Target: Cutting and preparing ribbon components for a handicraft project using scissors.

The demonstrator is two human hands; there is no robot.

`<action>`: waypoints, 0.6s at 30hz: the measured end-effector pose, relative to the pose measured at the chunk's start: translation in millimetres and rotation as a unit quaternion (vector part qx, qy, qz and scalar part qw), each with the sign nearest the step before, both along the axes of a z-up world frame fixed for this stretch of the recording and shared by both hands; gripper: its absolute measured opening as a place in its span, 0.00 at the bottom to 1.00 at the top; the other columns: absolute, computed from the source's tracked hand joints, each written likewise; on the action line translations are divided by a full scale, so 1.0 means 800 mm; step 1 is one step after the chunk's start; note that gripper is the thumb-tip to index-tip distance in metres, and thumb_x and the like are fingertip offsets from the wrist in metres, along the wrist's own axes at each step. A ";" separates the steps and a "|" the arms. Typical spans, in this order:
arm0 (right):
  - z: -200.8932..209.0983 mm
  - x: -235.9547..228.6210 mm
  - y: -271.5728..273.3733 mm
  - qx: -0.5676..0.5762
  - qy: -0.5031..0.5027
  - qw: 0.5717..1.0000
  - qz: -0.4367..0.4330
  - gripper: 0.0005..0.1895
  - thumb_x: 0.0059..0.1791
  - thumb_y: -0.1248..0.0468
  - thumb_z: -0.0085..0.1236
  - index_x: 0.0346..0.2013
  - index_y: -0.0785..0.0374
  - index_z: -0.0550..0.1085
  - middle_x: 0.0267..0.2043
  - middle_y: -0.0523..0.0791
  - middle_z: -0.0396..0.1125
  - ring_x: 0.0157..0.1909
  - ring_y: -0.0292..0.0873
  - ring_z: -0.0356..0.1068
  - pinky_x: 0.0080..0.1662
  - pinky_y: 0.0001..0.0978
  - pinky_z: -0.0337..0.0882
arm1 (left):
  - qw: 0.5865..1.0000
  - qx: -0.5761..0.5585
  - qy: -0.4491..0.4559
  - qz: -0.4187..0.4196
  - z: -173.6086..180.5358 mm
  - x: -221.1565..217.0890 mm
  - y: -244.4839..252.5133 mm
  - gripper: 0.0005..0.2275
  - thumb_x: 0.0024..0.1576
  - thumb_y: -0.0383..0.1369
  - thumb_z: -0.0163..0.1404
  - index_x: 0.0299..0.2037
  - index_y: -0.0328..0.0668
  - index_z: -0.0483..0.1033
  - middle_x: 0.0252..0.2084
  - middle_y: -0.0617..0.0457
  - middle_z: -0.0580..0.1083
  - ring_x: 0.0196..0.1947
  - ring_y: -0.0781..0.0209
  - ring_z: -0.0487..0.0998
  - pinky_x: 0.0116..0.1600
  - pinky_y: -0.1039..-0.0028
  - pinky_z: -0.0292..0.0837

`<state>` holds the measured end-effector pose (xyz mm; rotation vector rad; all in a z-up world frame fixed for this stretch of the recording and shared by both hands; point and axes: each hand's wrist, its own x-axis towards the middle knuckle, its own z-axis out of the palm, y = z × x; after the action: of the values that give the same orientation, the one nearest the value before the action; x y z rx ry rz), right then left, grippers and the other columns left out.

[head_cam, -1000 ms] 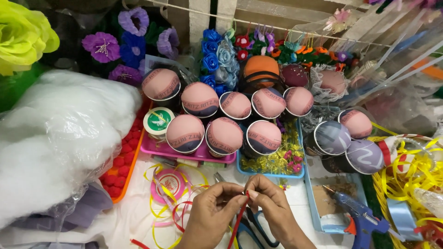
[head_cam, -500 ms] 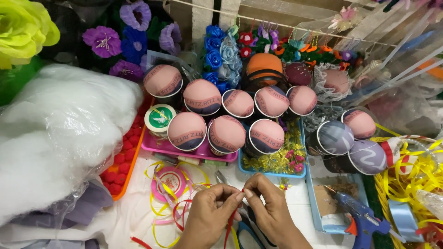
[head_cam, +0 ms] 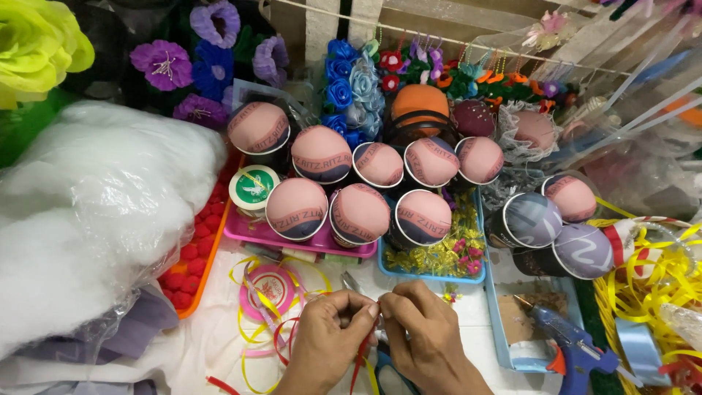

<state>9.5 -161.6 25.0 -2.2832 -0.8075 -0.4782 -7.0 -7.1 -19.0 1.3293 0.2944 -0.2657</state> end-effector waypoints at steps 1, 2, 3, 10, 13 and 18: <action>-0.001 0.001 0.000 -0.013 -0.030 0.999 -0.004 0.04 0.50 0.71 0.51 0.38 0.63 0.73 0.36 0.49 0.65 0.27 0.47 0.65 0.28 0.36 0.64 | 1.000 -0.010 0.023 0.008 -0.001 0.002 0.000 0.05 0.56 0.27 0.59 0.30 0.34 0.82 0.19 0.48 0.78 0.17 0.65 0.79 0.23 0.77 0.75; -0.002 0.001 0.000 -0.026 -0.060 0.998 -0.008 0.05 0.51 0.70 0.50 0.39 0.63 0.74 0.36 0.50 0.66 0.28 0.48 0.65 0.29 0.37 0.64 | 0.999 -0.021 0.046 0.016 -0.002 0.003 -0.001 0.04 0.56 0.26 0.59 0.30 0.33 0.82 0.20 0.48 0.79 0.18 0.63 0.81 0.23 0.76 0.75; -0.001 0.002 0.000 -0.027 -0.060 0.998 -0.008 0.05 0.51 0.70 0.50 0.39 0.63 0.74 0.36 0.50 0.66 0.28 0.48 0.65 0.29 0.37 0.64 | 0.999 -0.021 0.046 0.016 0.001 0.003 0.001 0.04 0.56 0.26 0.59 0.30 0.33 0.82 0.20 0.48 0.79 0.18 0.63 0.81 0.23 0.76 0.75; 0.007 0.001 0.003 -0.056 -0.135 0.989 -0.018 0.08 0.51 0.71 0.49 0.41 0.63 0.76 0.36 0.49 0.68 0.26 0.47 0.62 0.29 0.37 0.64 | 0.998 -0.030 0.042 0.019 0.022 0.005 0.007 0.10 0.56 0.32 0.61 0.27 0.31 0.82 0.18 0.49 0.75 0.17 0.62 0.79 0.21 0.74 0.75; 0.008 0.001 0.004 -0.052 -0.140 0.989 -0.019 0.08 0.51 0.72 0.49 0.41 0.63 0.76 0.35 0.49 0.67 0.25 0.46 0.62 0.30 0.37 0.64 | 0.998 -0.036 0.046 0.021 0.017 0.005 0.007 0.10 0.55 0.33 0.62 0.28 0.32 0.82 0.18 0.48 0.76 0.17 0.63 0.78 0.20 0.74 0.74; 0.009 0.000 0.007 -0.021 -0.138 0.990 -0.016 0.06 0.50 0.72 0.50 0.39 0.64 0.75 0.35 0.49 0.68 0.27 0.46 0.64 0.31 0.36 0.66 | 0.995 -0.076 0.068 0.016 0.018 0.005 0.007 0.08 0.56 0.32 0.61 0.33 0.31 0.83 0.24 0.49 0.77 0.22 0.60 0.82 0.23 0.73 0.78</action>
<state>9.9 -156.2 32.2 -2.3015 -0.9237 -0.8126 -3.0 -1.1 -4.4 1.1566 0.4020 -0.3459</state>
